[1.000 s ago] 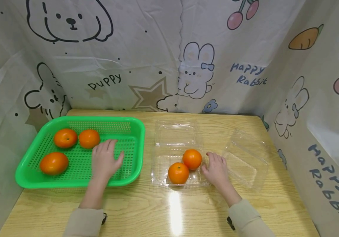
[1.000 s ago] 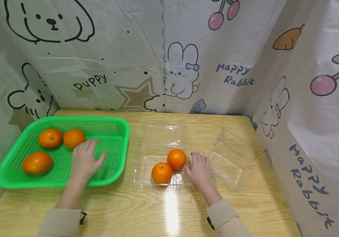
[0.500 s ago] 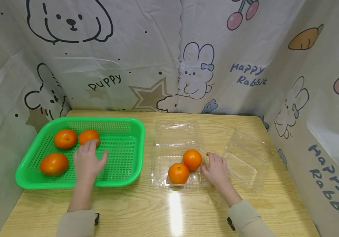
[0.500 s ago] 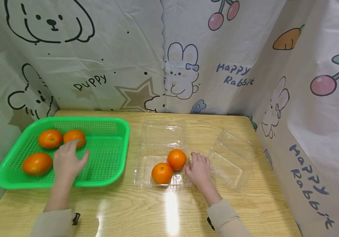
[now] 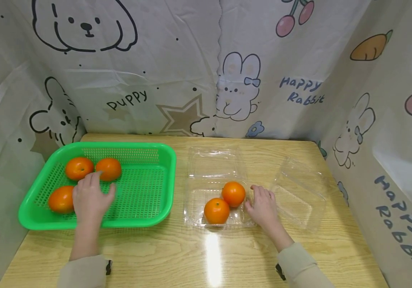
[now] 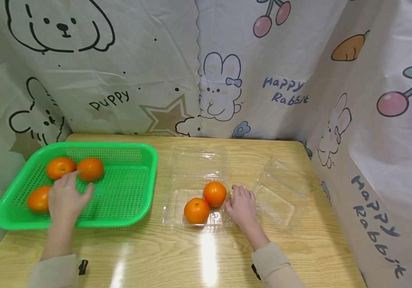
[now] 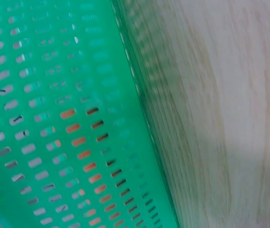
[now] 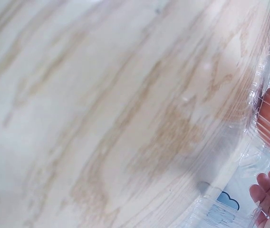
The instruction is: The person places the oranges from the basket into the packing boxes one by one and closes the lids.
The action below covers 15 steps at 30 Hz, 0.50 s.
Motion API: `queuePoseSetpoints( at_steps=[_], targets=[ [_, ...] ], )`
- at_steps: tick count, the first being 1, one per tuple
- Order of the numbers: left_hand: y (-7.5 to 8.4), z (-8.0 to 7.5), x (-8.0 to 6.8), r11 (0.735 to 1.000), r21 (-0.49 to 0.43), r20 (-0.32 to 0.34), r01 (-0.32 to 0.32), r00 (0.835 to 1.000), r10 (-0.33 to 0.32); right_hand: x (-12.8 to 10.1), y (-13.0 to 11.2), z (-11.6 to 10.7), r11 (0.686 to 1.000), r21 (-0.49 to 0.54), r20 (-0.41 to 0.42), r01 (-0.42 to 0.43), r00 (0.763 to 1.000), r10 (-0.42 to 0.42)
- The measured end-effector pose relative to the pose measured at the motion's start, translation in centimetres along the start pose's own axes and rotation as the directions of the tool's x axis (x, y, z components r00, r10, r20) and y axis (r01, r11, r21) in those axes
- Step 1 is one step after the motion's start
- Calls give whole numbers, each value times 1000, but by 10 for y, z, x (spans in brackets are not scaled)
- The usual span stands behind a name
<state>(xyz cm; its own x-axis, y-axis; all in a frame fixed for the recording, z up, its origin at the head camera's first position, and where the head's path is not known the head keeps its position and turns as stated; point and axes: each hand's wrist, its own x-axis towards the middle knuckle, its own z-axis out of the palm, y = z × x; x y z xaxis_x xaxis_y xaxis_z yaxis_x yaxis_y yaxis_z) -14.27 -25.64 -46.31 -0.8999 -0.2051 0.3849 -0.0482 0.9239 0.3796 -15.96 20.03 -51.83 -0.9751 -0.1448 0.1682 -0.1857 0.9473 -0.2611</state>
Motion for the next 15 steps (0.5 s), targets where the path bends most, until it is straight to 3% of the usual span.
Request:
queuePoseSetpoints(
  at_steps=[8, 15],
  targets=[
    [-12, -5, 1, 998, -2, 13, 56, 998, -56, -1, 0, 0, 1000, 4, 4, -11, 1000, 11],
    [-23, -8, 1, 995, 31, 81, 94, 992, -96, 0, 0, 1, 1000, 4, 7, -10, 1000, 10]
  ],
)
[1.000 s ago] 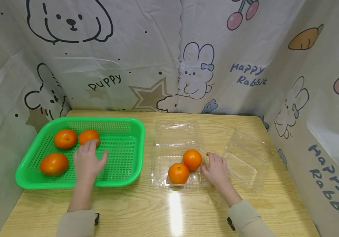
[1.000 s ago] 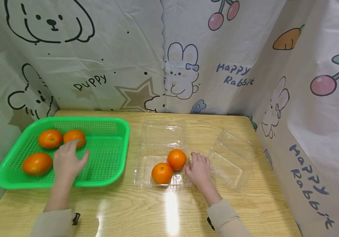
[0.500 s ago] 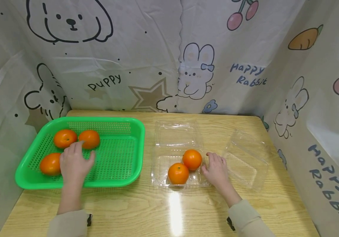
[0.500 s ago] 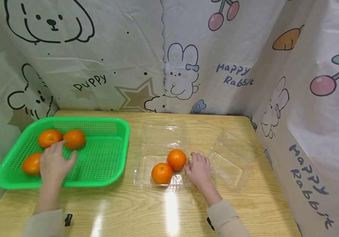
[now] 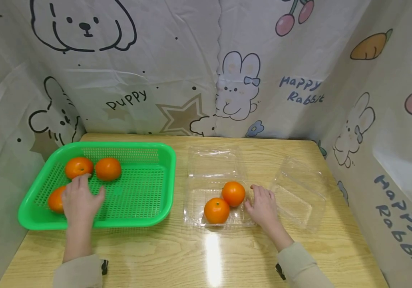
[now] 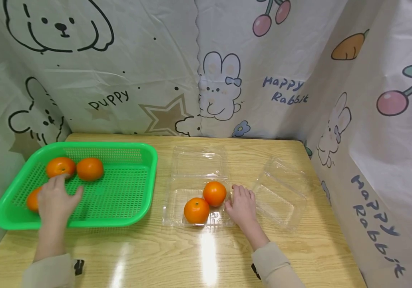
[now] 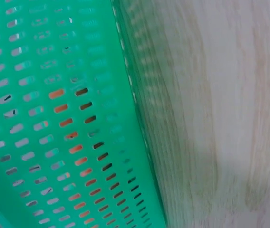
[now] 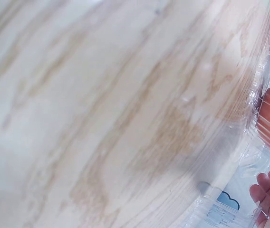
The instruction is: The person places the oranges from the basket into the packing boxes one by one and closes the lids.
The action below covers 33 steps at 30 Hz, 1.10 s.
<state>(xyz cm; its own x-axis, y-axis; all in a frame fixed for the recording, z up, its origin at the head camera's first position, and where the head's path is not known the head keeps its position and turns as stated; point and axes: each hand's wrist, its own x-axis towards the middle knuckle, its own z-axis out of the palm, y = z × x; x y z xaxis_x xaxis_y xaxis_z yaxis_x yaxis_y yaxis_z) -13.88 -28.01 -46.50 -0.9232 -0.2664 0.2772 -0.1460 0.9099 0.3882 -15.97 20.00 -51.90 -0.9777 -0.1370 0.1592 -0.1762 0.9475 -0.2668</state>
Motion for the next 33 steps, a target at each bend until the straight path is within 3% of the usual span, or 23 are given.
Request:
queuePoseSetpoints(
  at_steps=[17, 33],
  targets=[
    [-19, -6, 3, 994, 79, 101, 74, 991, -82, 1, 2, 3, 1000, 9, -1, -1, 1000, 1],
    [-39, -7, 7, 982, 71, 164, 173, 969, -182, 2, 2, 3, 1000, -7, -8, 10, 1000, -10]
  ],
)
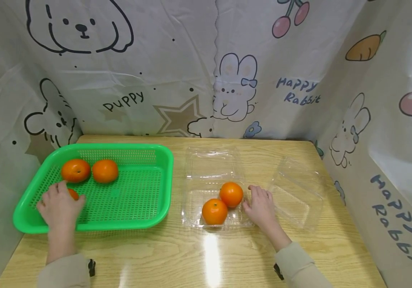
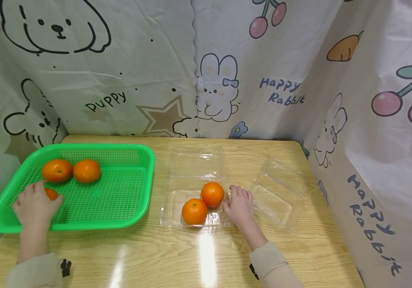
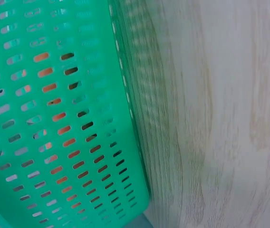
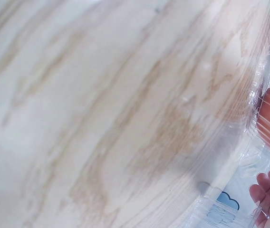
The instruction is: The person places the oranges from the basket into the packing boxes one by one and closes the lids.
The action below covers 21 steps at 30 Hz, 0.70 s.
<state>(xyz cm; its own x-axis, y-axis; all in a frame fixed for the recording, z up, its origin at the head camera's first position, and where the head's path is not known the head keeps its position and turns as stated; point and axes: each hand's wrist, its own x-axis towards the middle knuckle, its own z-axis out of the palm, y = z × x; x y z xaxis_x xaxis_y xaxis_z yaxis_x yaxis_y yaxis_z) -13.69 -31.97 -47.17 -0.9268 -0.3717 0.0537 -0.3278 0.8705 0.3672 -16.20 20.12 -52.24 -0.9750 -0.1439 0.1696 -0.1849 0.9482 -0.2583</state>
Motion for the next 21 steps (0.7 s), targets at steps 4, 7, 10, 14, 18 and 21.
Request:
queuePoseSetpoints(
  at_steps=[4, 7, 10, 14, 18, 21],
  targets=[
    [-5, -3, 3, 1000, -12, 35, 18, 999, -18, 0, 0, 0, 1000, 1, 0, -1, 1000, 1],
    [-8, -5, 7, 999, -20, 56, 34, 998, -33, 0, 0, 0, 1000, -2, 1, -2, 1000, 2],
    [-13, -5, 9, 999, -19, 76, 44, 996, -43, 0, -1, -1, 1000, -3, 1, -2, 1000, 2],
    [-17, -4, 11, 998, -26, 97, 52, 994, -49, 0, -1, -1, 1000, -5, 1, -2, 1000, 2],
    [-19, -4, 12, 997, -40, 121, 60, 991, -55, 0, -1, -1, 1000, -7, 2, -4, 1000, 4],
    [-21, -4, 13, 997, -44, 138, 61, 989, -54, 0, 0, -1, 1000, -7, 7, -9, 1000, 9]
  ],
)
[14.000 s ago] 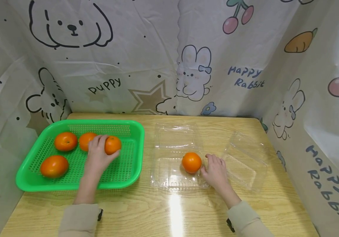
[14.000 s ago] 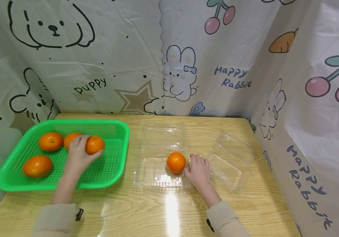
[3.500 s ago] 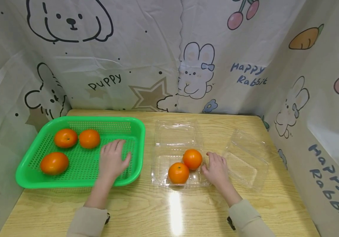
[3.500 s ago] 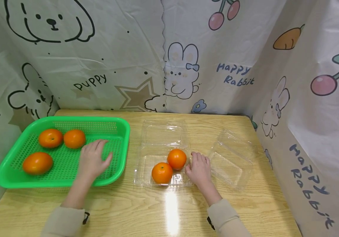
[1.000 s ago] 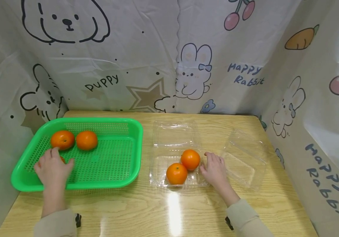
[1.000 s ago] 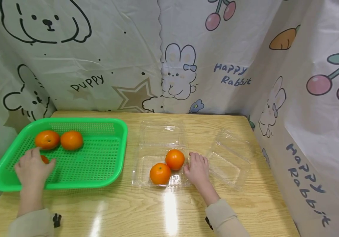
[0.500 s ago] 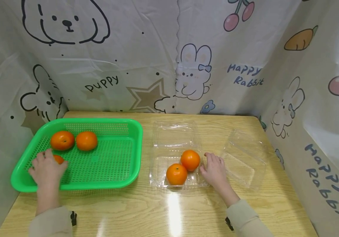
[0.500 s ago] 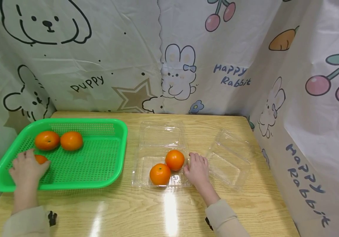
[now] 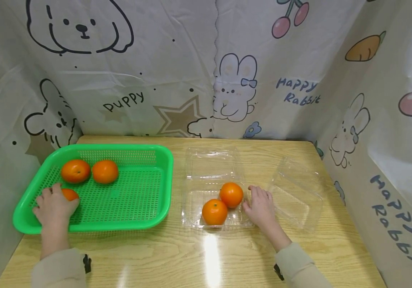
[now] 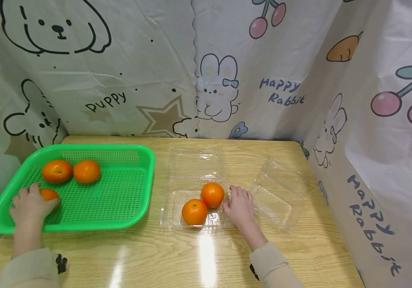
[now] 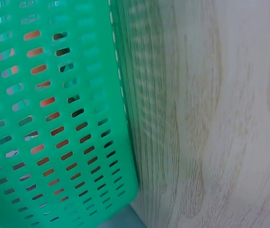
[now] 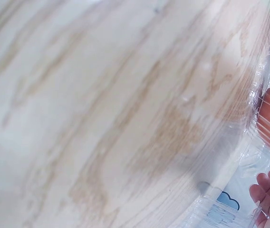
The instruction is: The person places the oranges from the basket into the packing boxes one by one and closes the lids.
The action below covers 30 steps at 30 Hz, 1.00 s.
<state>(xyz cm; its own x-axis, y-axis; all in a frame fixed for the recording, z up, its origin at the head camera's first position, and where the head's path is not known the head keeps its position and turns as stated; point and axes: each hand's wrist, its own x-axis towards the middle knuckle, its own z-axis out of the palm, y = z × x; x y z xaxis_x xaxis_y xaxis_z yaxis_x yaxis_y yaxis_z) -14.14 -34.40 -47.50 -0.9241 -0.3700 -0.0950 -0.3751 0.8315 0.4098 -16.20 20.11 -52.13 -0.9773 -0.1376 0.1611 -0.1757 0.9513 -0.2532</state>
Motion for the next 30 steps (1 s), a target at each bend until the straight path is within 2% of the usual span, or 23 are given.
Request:
queuePoseSetpoints(
  at_steps=[18, 30],
  targets=[
    [-4, -3, 2, 1000, -10, 76, 26, 997, -25, -1, -1, -2, 1000, 4, 4, -1, 1000, 1],
    [-3, -3, 3, 1000, -6, 77, 29, 997, -29, 0, -1, -1, 1000, 7, 0, 0, 1000, 0]
  ],
)
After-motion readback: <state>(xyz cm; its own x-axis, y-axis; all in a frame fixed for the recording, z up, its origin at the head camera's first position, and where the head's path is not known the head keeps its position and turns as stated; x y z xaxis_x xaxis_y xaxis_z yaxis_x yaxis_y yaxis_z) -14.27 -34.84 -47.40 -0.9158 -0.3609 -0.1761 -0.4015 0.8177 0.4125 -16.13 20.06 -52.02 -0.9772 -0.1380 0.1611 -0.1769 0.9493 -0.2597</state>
